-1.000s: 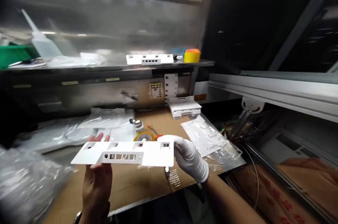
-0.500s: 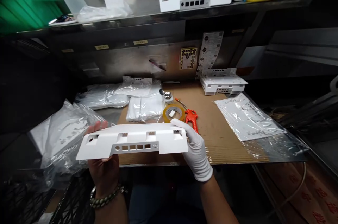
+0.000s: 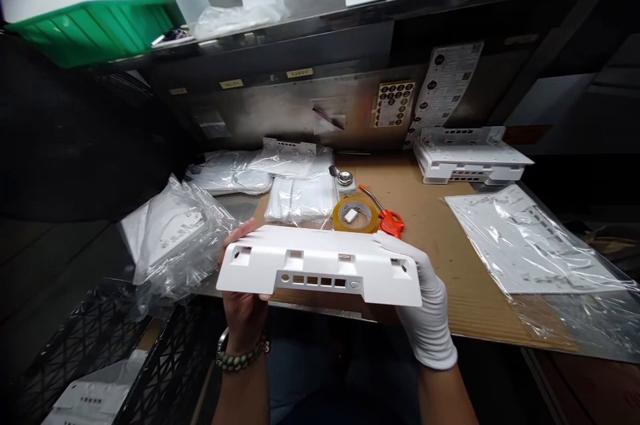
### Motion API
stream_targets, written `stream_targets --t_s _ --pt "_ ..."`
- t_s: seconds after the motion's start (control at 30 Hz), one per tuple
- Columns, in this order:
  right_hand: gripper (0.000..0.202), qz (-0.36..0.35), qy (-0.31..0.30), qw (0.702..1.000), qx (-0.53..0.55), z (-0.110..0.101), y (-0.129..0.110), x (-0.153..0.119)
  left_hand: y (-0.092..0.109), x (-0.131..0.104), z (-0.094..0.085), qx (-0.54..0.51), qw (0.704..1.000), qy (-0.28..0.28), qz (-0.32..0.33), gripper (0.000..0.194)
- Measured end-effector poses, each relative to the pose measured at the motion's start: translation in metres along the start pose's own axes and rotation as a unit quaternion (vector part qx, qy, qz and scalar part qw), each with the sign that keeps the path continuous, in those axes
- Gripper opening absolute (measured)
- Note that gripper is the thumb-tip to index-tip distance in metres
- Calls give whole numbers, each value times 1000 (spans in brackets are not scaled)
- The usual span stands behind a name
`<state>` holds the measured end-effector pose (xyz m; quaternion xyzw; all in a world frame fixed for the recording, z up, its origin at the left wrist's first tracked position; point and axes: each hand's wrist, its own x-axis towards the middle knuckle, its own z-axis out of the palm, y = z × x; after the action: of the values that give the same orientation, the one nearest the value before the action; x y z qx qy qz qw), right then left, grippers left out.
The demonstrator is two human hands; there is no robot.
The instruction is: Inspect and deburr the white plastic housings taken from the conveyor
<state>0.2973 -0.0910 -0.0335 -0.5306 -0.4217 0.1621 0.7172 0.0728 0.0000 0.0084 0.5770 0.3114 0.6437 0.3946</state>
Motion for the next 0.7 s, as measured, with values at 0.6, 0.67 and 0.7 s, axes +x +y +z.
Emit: stream_targets --t_s 0.6,0.67,0.7 --pt "37 142 78 987 -10 -21 -11 4 3 2 -6 -352 858 37 -373 57" --pt "37 194 52 980 0 -26 -13 1 5 1 -7 -341 868 35 -358 61" --pt "38 203 36 978 14 -28 -14 -1 6 0 -8 -337 873 31 -350 63"
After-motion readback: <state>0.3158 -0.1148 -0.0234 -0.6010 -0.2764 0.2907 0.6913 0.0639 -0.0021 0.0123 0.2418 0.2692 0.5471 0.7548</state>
